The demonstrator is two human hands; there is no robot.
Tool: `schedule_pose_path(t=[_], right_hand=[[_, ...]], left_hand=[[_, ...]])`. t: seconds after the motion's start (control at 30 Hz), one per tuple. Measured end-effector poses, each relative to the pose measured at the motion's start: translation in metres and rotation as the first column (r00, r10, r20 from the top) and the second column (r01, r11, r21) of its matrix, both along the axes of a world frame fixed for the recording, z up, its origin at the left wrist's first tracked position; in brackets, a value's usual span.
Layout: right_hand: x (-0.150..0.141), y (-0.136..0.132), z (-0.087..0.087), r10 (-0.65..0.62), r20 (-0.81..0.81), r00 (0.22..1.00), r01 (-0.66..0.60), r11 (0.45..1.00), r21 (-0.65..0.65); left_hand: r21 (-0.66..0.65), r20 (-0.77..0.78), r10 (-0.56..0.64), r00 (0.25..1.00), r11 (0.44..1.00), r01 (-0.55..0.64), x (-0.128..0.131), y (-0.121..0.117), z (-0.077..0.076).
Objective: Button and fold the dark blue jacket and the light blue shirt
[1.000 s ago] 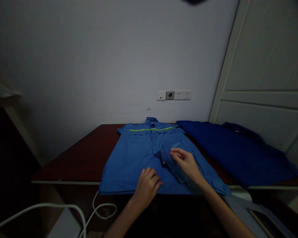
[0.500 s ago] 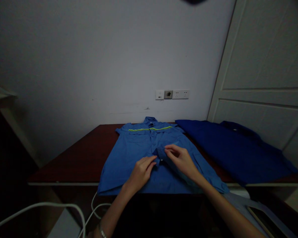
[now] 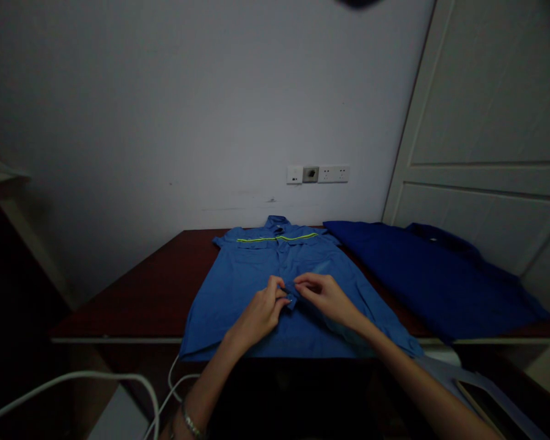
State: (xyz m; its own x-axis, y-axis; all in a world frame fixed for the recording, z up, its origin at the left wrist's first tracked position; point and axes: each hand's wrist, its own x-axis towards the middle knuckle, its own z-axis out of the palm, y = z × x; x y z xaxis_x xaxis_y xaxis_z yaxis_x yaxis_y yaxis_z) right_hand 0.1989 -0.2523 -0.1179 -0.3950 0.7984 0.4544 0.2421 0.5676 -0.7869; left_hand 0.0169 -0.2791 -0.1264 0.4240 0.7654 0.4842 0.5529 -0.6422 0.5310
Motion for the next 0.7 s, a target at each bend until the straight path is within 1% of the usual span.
schedule_pose_path(t=[0.17, 0.33, 0.47, 0.57, 0.7], right_hand=[[0.003, -0.0007, 0.0004, 0.019, 0.015, 1.0, -0.019, 0.999, -0.037], [0.0017, -0.0017, 0.0026, 0.06, 0.022, 0.998, -0.059, 0.997, -0.043], [0.0007, -0.0025, 0.0045, 0.04, 0.056, 0.998, -0.038, 0.999, -0.036], [0.0028, -0.0004, 0.0029, 0.036, 0.061, 0.997, -0.032, 0.997, -0.067], [0.0074, 0.0069, -0.0012, 0.076, 0.056, 0.996, -0.07, 0.992, -0.105]], left_hand=[[0.004, -0.024, -0.021, 0.999, 1.0, 0.021, -0.0006, 0.0016, -0.0008], [0.027, -0.049, -0.041, 0.998, 0.999, 0.043, -0.0005, 0.0041, -0.0014], [0.047, -0.076, -0.041, 0.996, 0.998, 0.045, -0.0017, 0.0057, -0.0015], [0.068, -0.089, -0.043, 0.995, 0.996, 0.05, -0.0029, 0.0069, -0.0026], [0.095, -0.103, -0.047, 0.994, 0.994, 0.057, -0.0035, 0.0077, -0.0051]])
